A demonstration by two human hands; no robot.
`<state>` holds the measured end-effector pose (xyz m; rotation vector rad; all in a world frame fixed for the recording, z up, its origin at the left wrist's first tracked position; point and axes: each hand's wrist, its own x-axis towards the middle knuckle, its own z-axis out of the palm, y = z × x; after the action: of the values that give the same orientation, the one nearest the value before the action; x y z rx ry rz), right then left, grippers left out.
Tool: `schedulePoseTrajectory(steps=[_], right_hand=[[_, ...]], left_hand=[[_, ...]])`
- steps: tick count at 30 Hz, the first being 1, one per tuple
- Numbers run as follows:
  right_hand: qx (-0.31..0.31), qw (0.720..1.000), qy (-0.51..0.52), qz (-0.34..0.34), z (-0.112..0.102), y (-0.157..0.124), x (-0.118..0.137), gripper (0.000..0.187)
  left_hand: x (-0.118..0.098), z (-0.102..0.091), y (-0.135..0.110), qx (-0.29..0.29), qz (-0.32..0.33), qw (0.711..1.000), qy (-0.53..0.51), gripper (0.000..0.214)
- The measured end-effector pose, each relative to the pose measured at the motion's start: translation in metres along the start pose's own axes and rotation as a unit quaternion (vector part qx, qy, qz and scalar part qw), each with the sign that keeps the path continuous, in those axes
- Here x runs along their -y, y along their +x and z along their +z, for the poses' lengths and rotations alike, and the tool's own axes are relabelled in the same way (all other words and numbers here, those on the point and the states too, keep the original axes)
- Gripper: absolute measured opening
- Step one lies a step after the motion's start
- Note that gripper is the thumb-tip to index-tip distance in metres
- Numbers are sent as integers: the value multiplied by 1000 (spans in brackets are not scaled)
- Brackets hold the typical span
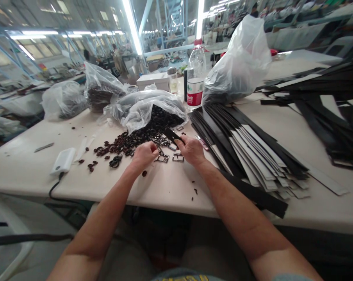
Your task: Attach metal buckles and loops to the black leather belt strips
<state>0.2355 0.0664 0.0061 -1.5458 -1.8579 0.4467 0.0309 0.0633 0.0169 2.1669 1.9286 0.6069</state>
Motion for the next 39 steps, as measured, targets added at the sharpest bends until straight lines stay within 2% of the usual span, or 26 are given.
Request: schedulePoseTrajectory(steps=[2,4,6,8,10,13,17,23,30,39], right_hand=[[16,999,35,0,1,0,0,26],[50,996,78,-3,2,-1,2,24],[82,991,108,-13,2,-4,4,23],[98,988,116,-34,2,-7,8,23],[115,985,110,-65,1,-11,12,23],[137,983,72,-103,1,-15,17,24],[135,985,18,-110,4,-17,19,23],[137,983,11,-119,5,-19,19,22],[166,974,41,-149,4,-23,23,21],[190,964,76,-173,1,-25,24,22]], left_hand=[[11,-7,-5,-45,-3,995,-86,9],[22,-12,-11,-80,-12,977,-198,13],[29,-15,-18,-110,-35,936,-333,20],[31,-16,-25,-134,-62,881,-449,27],[31,-15,-32,-154,-80,843,-510,30],[30,-13,-39,-175,-69,826,-531,31],[34,-8,-44,-185,-24,829,-527,27],[43,-3,-48,-133,44,853,-502,16],[39,-13,-53,-101,77,893,-431,15],[40,-16,-54,-82,105,920,-368,13]])
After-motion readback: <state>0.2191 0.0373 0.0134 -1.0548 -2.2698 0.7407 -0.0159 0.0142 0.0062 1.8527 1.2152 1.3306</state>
